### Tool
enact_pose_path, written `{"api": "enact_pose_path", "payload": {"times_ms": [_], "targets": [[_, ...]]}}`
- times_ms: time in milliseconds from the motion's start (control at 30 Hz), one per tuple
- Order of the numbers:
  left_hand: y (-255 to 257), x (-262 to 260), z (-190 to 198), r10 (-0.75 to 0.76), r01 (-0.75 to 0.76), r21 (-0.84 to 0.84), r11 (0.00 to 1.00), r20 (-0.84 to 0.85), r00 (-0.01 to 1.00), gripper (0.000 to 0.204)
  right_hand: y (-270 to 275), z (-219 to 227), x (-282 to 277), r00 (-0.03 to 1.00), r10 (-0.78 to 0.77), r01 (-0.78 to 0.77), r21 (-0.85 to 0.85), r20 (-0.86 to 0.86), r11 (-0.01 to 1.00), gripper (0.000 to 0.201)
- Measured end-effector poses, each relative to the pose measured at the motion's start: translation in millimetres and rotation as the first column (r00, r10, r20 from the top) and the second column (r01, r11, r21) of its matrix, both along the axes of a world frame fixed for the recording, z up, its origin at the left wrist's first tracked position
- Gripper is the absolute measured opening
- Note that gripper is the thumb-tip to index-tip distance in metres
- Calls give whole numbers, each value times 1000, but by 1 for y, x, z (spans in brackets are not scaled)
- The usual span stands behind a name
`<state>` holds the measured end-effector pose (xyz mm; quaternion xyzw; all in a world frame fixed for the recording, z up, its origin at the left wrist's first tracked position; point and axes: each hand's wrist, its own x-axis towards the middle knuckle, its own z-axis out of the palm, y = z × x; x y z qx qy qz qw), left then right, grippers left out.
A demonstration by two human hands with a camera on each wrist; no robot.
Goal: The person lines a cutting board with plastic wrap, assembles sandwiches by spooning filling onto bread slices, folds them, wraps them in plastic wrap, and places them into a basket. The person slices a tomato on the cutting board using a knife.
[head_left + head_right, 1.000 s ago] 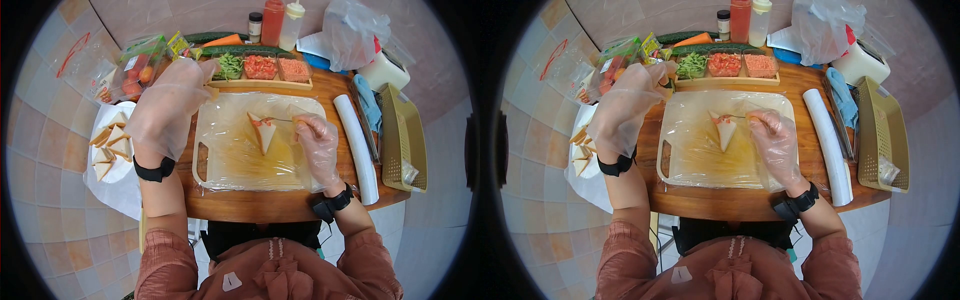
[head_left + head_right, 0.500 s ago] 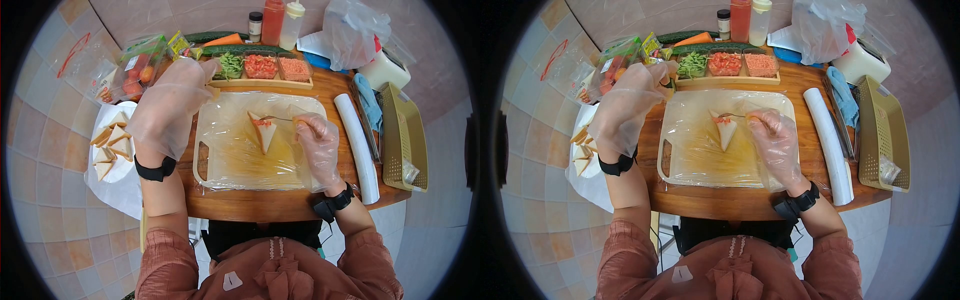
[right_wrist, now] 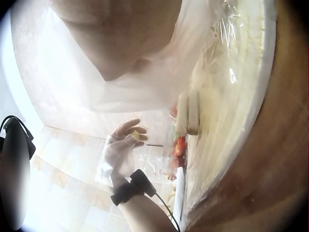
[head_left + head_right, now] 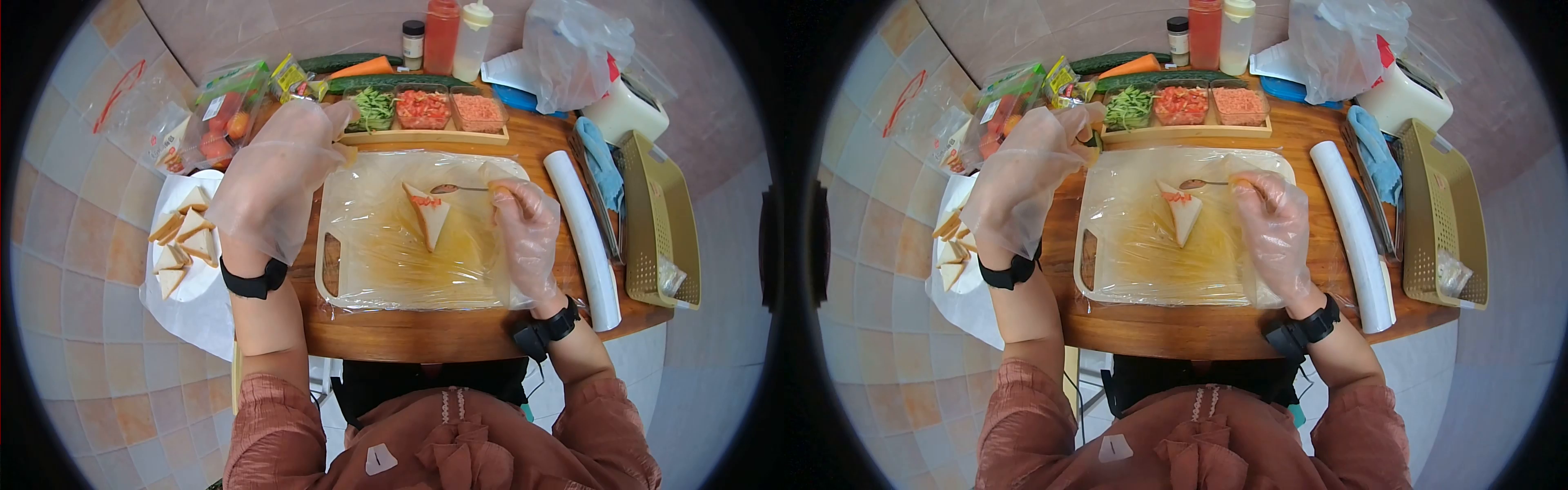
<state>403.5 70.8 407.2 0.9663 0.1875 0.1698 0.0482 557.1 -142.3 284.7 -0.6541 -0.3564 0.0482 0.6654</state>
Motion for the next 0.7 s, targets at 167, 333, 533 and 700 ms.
{"api": "enact_pose_path", "payload": {"times_ms": [167,333,533,700], "targets": [[0,1,0,-17,17,-11,1000,5,1000,41,0,1,1,1000,-21,21,-5,2,1000,13],[1,1,0,-30,30,-27,999,8,1000,40,1,0,1,999,-33,34,25,-31,999,12],[7,0,-4,-62,63,-42,997,27,998,39,0,1,2,999,-26,26,16,29,1000,11],[29,-2,-23,-147,150,-17,989,115,982,40,0,0,2,1000,-13,12,48,13,999,11]]}}
